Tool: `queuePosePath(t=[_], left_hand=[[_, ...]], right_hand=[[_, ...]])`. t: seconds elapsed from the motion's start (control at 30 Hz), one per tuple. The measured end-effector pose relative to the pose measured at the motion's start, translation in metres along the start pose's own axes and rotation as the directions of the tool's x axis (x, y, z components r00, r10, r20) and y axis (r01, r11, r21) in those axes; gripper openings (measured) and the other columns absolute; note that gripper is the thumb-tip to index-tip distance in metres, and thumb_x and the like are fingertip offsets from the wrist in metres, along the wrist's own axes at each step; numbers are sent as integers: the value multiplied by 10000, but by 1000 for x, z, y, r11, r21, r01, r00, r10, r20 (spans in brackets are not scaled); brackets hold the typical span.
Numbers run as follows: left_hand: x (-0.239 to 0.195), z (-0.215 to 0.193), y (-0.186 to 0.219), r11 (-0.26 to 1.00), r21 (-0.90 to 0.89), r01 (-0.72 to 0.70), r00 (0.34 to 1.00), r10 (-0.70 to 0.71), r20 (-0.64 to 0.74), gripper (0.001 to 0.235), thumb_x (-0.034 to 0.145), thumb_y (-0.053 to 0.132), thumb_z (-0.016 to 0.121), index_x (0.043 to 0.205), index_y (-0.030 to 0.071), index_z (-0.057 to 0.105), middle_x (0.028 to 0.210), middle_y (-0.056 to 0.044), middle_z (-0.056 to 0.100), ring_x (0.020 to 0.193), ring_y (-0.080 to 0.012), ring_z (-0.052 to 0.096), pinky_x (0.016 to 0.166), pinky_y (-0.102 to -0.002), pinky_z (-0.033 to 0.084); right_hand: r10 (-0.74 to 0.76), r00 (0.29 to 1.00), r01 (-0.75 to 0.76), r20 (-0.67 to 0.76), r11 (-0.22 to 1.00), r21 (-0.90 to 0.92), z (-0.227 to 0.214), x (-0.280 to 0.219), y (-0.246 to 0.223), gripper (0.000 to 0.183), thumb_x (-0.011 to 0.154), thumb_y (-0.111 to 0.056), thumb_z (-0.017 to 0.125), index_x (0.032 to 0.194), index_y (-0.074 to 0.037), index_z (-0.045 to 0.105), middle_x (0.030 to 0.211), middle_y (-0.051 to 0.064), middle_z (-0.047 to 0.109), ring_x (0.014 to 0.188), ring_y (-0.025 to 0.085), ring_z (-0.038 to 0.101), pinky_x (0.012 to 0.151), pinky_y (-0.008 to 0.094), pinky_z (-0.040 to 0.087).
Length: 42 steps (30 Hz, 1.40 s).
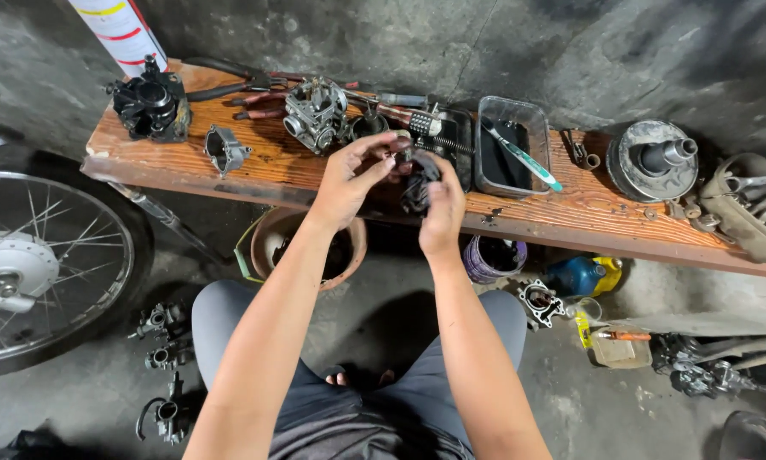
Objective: The person cleans various carburetor parts using a cloth and a toothbrush. They wipe and scrub the components, including the main body and smaller internal pieces, then place them on the workbench.
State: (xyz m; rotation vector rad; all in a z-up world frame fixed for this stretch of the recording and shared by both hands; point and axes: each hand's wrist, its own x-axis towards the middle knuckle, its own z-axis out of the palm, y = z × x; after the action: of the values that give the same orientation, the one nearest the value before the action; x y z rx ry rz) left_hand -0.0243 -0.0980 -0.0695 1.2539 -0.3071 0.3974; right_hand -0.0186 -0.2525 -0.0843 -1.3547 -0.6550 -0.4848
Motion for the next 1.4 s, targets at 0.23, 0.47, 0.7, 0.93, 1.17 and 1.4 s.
queuePosePath(t=[0.23, 0.47, 0.7, 0.93, 1.17, 1.4], left_hand=[[-6, 2, 8, 994, 95, -51, 999, 52, -3, 402, 980, 36, 701, 1378, 58, 651, 1331, -109, 693, 1218, -129, 608, 1112, -351, 468], [-5, 4, 11, 997, 73, -20, 998, 25, -65, 306, 919, 19, 766, 1218, 48, 708, 999, -18, 716, 939, -82, 639, 898, -276, 559], [-2, -7, -6, 997, 70, -8, 999, 5, 40, 357, 819, -30, 815, 1162, -7, 719, 939, -70, 714, 860, -119, 674, 807, -277, 592], [-4, -5, -4, 999, 23, 31, 994, -34, 102, 371, 850, -15, 803, 1204, -40, 691, 837, -134, 713, 752, -173, 727, 732, -300, 625], [-3, -3, -12, 970, -240, 21, 998, -35, -57, 323, 929, -30, 721, 1226, -88, 607, 926, -121, 648, 858, -266, 748, 776, -355, 645], [-1, -8, -9, 996, -86, 7, 1000, -8, -13, 295, 870, -95, 725, 1149, -47, 643, 987, -104, 644, 917, -185, 690, 836, -332, 593]], right_hand=[[-86, 990, 73, -109, 990, -120, 5, 1, -4, 402, 1146, -189, 446, 1492, 14, 476, 1416, 214, 598, 1336, 276, 557, 1157, 449, 426], [-135, 991, 131, -5, 968, -213, 9, 2, -6, 292, 980, 3, 709, 1262, 61, 661, 1358, 248, 645, 1300, 360, 614, 1109, 466, 476], [-57, 998, 63, 37, 979, -192, -1, 3, 4, 193, 1015, -57, 638, 1175, 48, 660, 1179, 181, 672, 1157, 321, 671, 1045, 462, 494], [2, 993, -24, -118, 982, -188, -4, 3, 1, 217, 1099, -141, 505, 1267, -40, 598, 1060, 82, 654, 1008, 146, 610, 983, 366, 490], [-20, 987, 7, -156, 997, -80, 4, 6, -5, 115, 1081, -127, 582, 1147, -33, 595, 1137, 89, 642, 1105, 165, 595, 1018, 368, 463], [-108, 994, 113, 35, 960, -258, 9, 4, -7, 247, 985, -157, 750, 1182, -9, 749, 1202, 223, 709, 1175, 370, 686, 1025, 473, 512]])
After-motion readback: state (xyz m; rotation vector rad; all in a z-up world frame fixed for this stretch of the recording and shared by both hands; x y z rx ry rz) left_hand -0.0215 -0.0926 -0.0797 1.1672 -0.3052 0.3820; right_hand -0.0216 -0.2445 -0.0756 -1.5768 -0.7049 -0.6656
